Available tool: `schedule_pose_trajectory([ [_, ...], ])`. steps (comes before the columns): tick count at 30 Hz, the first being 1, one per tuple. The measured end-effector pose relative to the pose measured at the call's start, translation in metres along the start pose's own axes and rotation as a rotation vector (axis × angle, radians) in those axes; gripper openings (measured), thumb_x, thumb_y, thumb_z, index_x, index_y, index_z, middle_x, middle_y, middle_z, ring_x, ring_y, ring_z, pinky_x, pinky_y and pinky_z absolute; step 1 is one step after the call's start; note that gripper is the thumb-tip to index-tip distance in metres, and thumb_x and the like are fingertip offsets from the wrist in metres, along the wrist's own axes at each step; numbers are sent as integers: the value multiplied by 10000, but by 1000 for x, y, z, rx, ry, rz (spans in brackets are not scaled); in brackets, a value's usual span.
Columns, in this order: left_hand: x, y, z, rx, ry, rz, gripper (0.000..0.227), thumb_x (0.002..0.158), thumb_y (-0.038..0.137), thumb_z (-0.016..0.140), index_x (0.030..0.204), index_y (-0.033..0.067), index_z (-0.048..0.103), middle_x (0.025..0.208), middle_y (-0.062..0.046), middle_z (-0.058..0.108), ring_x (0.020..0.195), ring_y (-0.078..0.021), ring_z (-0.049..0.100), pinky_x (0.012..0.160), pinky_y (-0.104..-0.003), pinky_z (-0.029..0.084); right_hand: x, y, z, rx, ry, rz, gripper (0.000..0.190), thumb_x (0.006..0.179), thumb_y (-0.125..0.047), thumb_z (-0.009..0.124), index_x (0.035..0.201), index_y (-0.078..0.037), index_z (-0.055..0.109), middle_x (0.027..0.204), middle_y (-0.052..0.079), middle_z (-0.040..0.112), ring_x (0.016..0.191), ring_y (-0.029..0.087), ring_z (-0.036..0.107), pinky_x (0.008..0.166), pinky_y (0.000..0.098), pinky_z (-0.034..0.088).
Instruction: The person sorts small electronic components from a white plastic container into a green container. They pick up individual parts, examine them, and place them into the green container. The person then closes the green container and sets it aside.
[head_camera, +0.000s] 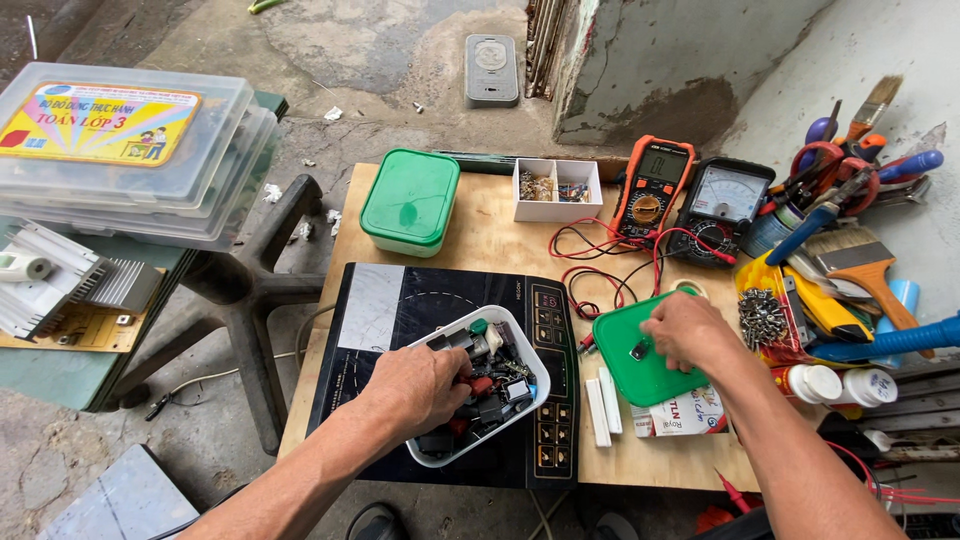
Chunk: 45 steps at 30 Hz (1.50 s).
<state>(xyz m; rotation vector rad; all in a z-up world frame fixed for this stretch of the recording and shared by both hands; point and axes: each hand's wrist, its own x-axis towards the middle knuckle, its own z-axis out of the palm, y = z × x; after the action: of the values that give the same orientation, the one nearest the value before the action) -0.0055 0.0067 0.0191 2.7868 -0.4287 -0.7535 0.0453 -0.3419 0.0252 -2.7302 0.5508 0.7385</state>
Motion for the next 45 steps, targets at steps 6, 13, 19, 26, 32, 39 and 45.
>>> schedule_pose_trajectory([
  [6, -3, 3, -7, -57, 65, 6, 301, 916, 434, 601, 1175, 293, 660, 904, -166, 762, 964, -413, 746, 873, -524, 582, -29, -19, -13, 142, 144, -155, 287, 1042, -145, 567, 877, -26, 769, 672, 215, 736, 503, 290, 734, 591, 413, 639],
  [13, 2, 17, -2, -109, 77, 81, 430, 938, 381, 580, 1361, 309, 542, 900, -215, 755, 958, -451, 738, 891, -563, 573, -101, -85, -1, 135, 69, -458, 255, 1030, -196, 566, 1157, -157, 784, 1107, 150, 787, 1046, 332, 761, 984, 449, 596],
  [19, 33, 17, 34, -16, 340, 192, 428, 953, 372, 625, 1317, 212, 467, 832, -121, 749, 770, -451, 698, 607, -614, 502, -77, -84, 42, -88, 114, -638, 203, 981, -361, 574, 1066, -215, 687, 1061, 18, 701, 942, 260, 697, 797, 472, 554],
  [26, 42, 28, 26, -84, 353, 20, 421, 954, 494, 664, 1163, 200, 447, 782, -150, 729, 750, -494, 682, 635, -582, 501, -78, -100, 43, -12, 210, -809, 255, 937, -177, 566, 1187, -227, 576, 1196, 8, 590, 974, 337, 656, 671, 543, 537],
  [32, 48, 20, 28, -96, 330, -66, 315, 983, 413, 569, 1124, 164, 438, 858, -173, 730, 774, -511, 670, 649, -612, 484, -65, -109, 59, -169, 213, -873, 538, 893, -48, 541, 1390, -248, 485, 1382, 74, 486, 1081, 351, 632, 581, 592, 566],
  [39, 14, 18, -14, -346, 184, -128, 223, 997, 441, 621, 1130, 263, 601, 855, 0, 798, 782, -331, 737, 726, -496, 541, -51, -102, 66, -239, 237, -960, 357, 844, -84, 664, 1162, -152, 517, 1307, 81, 520, 1110, 321, 602, 683, 525, 585],
  [45, -15, 12, -53, -436, 146, -275, 297, 952, 600, 627, 1084, 340, 682, 812, 78, 742, 704, -143, 681, 672, -365, 511, -60, -82, 60, -333, 89, -958, 132, 874, -156, 686, 935, -135, 571, 1187, 43, 524, 1034, 280, 577, 668, 541, 513],
])
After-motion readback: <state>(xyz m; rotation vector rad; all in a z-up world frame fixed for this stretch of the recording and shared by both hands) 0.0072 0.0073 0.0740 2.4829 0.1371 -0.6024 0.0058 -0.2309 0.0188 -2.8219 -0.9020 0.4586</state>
